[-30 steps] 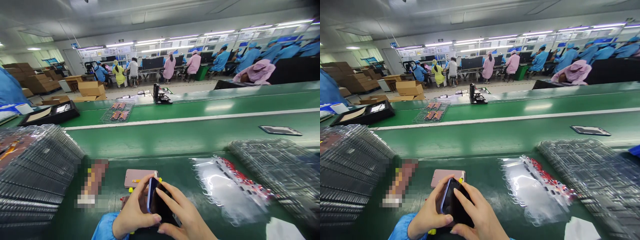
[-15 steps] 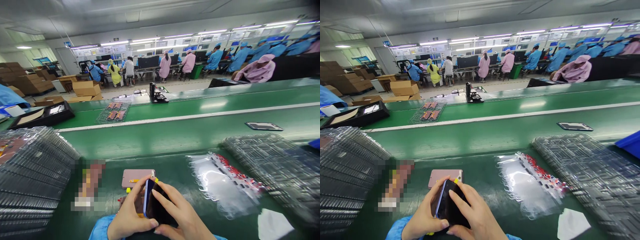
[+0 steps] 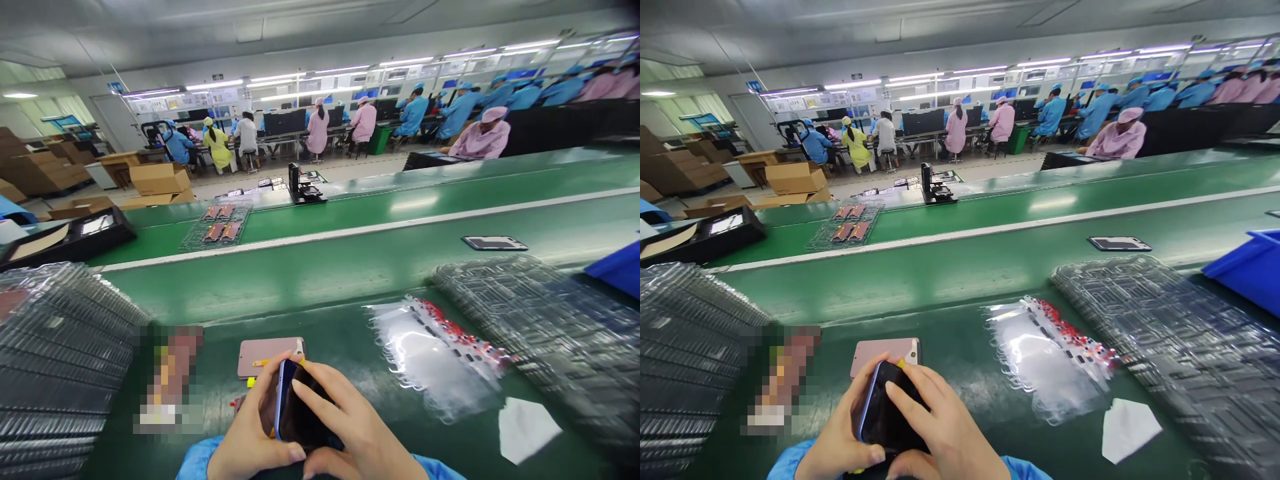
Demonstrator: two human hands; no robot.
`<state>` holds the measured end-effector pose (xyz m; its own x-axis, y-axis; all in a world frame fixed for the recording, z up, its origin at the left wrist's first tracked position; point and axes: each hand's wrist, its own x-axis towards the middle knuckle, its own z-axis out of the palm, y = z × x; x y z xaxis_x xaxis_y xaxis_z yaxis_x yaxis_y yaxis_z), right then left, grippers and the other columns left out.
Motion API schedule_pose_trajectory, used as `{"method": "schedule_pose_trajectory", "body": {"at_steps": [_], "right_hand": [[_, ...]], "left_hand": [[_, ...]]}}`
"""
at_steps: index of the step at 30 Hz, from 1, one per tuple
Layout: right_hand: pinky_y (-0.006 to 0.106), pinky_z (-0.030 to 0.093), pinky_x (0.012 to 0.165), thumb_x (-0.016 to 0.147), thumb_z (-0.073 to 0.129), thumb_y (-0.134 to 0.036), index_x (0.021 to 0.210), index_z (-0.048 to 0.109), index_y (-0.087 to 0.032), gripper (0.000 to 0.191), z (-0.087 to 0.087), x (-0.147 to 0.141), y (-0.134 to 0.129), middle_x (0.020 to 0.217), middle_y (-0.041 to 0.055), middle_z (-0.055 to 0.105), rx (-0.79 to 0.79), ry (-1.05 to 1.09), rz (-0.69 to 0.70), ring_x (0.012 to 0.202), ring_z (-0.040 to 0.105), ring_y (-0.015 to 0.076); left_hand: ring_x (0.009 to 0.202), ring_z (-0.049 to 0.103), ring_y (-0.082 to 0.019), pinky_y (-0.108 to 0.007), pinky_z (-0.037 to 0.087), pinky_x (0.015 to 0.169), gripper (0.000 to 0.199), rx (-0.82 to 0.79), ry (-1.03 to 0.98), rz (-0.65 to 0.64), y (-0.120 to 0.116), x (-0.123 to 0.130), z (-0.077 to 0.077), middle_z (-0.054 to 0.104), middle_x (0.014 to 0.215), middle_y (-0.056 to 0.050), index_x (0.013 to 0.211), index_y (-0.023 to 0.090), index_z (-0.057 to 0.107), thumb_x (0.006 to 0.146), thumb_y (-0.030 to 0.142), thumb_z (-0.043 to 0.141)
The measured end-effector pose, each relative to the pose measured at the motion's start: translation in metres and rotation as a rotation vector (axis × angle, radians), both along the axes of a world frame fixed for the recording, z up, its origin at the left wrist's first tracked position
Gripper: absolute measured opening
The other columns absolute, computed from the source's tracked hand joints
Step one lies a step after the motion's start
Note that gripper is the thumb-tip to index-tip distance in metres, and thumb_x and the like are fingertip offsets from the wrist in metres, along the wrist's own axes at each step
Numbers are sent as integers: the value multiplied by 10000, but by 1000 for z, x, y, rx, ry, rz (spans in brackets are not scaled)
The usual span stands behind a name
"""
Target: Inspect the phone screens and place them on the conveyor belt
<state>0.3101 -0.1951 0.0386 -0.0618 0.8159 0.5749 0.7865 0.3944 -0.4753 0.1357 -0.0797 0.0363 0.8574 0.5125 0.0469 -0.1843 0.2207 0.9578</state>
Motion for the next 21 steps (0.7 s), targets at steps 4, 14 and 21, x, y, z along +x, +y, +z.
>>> {"method": "schedule_pose_trajectory", "body": {"at_steps": [4,14,21], "right_hand": [[607,392,1082,814,652,-604,1473,397,-239,795,2,-2,-1,1423,172,542,-37,-94,-64,1328,474,368],[515,427,1079,890,540,-617,1481,388,-212,732,-6,0,4,1398,163,567,-280,605,-126,1299,519,323],[236,453,554,900,574,-556,744,664,-159,436,-3,5,7,609,-21,551,-633,1152,133,582,536,121]], "left_hand": [[1443,309,-337,-481,221,1196,966,-47,-21,-19,1,3,-3,411,1530,-108,1455,335,414,613,397,884],[890,702,-215,-323,598,764,321,-400,144,230,17,21,24,734,981,-91,1078,165,718,865,402,674],[845,707,-202,-329,603,750,326,-444,169,263,39,16,29,743,982,-96,1039,121,681,854,390,693]]}}
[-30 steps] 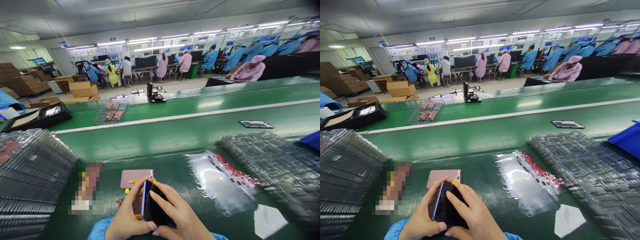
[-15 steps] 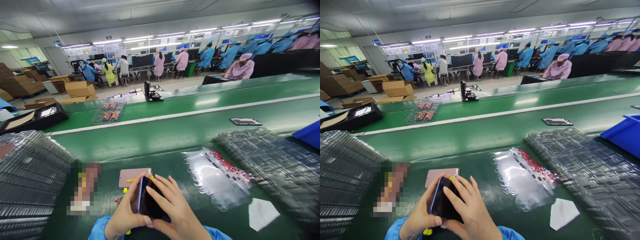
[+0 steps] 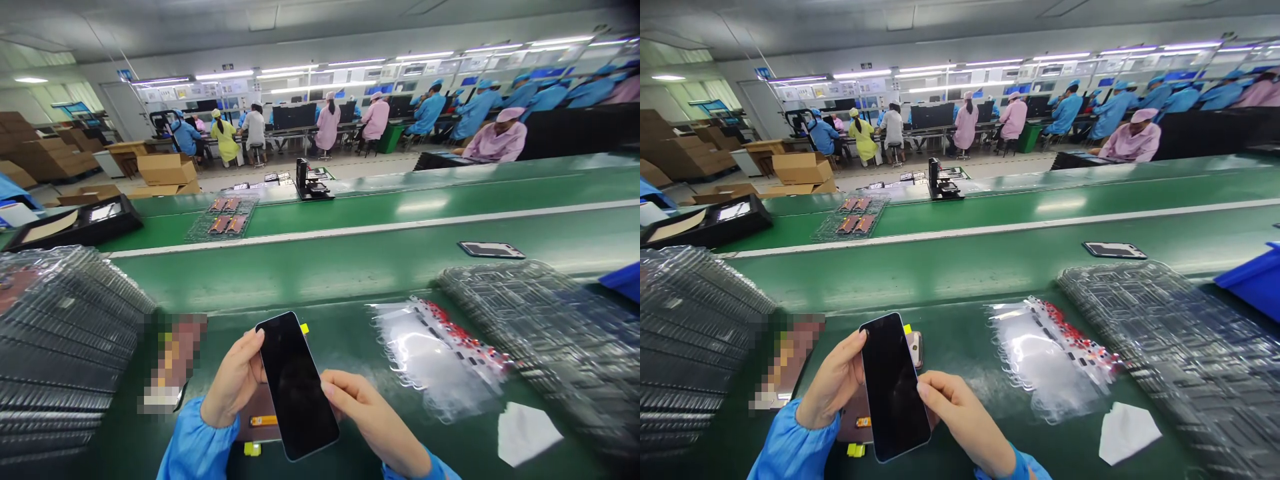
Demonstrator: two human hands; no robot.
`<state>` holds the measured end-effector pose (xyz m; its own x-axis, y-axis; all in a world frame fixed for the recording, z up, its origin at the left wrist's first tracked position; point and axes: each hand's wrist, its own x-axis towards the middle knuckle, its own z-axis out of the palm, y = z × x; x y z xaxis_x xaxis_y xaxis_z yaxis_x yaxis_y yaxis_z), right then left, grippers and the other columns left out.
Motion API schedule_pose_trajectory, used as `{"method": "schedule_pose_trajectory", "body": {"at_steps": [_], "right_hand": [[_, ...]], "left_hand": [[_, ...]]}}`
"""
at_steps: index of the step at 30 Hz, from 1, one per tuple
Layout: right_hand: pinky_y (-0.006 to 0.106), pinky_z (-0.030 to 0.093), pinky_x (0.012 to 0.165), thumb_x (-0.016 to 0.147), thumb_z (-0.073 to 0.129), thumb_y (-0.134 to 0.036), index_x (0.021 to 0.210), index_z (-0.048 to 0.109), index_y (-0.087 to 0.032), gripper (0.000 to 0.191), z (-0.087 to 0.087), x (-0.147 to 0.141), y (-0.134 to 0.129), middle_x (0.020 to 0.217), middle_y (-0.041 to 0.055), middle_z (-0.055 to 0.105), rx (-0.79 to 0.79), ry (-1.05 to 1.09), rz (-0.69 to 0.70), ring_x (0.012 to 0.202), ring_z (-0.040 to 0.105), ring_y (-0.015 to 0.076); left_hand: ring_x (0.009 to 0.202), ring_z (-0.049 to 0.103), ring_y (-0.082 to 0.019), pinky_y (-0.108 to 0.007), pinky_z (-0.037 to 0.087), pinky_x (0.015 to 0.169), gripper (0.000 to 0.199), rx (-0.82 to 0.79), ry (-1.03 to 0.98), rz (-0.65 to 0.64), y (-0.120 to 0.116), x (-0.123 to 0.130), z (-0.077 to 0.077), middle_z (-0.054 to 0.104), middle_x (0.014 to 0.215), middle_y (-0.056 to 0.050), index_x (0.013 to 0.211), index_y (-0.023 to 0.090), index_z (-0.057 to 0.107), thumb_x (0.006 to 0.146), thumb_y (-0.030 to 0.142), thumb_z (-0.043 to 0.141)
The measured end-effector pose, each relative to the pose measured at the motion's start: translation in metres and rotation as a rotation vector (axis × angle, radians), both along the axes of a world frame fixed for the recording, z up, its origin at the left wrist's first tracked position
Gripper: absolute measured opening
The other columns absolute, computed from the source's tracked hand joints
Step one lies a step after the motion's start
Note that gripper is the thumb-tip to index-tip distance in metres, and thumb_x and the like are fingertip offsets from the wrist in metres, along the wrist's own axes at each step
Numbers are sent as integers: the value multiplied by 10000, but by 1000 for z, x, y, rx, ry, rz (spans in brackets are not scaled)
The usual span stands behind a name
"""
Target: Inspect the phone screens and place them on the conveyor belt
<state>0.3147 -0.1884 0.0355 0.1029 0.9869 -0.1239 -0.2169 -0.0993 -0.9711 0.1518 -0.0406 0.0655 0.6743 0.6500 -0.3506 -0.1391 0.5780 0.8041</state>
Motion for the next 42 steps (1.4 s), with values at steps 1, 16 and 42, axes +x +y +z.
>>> {"method": "schedule_pose_trajectory", "body": {"at_steps": [1,16,42], "right_hand": [[227,430,543,878,611,-553,726,637,-159,423,-2,-2,1,597,-33,519,-7,49,-8,564,508,108],[262,475,613,905,573,-558,990,695,-197,391,-14,5,2,754,3,602,5,72,-292,683,542,143],[407,534,833,884,597,-569,1152,645,-173,480,-7,1,-5,779,89,781,15,-58,-286,748,736,251]], "left_hand": [[888,706,-214,-347,597,798,347,-4,3,-8,0,0,-1,739,1015,-109,1069,116,674,861,393,684],[564,592,-69,-157,557,537,425,178,101,-273,-27,1,-5,662,771,-36,1052,145,746,782,473,740],[511,483,-100,-226,408,547,527,409,320,-221,-40,6,-8,548,530,-2,558,155,527,679,638,703]]}}
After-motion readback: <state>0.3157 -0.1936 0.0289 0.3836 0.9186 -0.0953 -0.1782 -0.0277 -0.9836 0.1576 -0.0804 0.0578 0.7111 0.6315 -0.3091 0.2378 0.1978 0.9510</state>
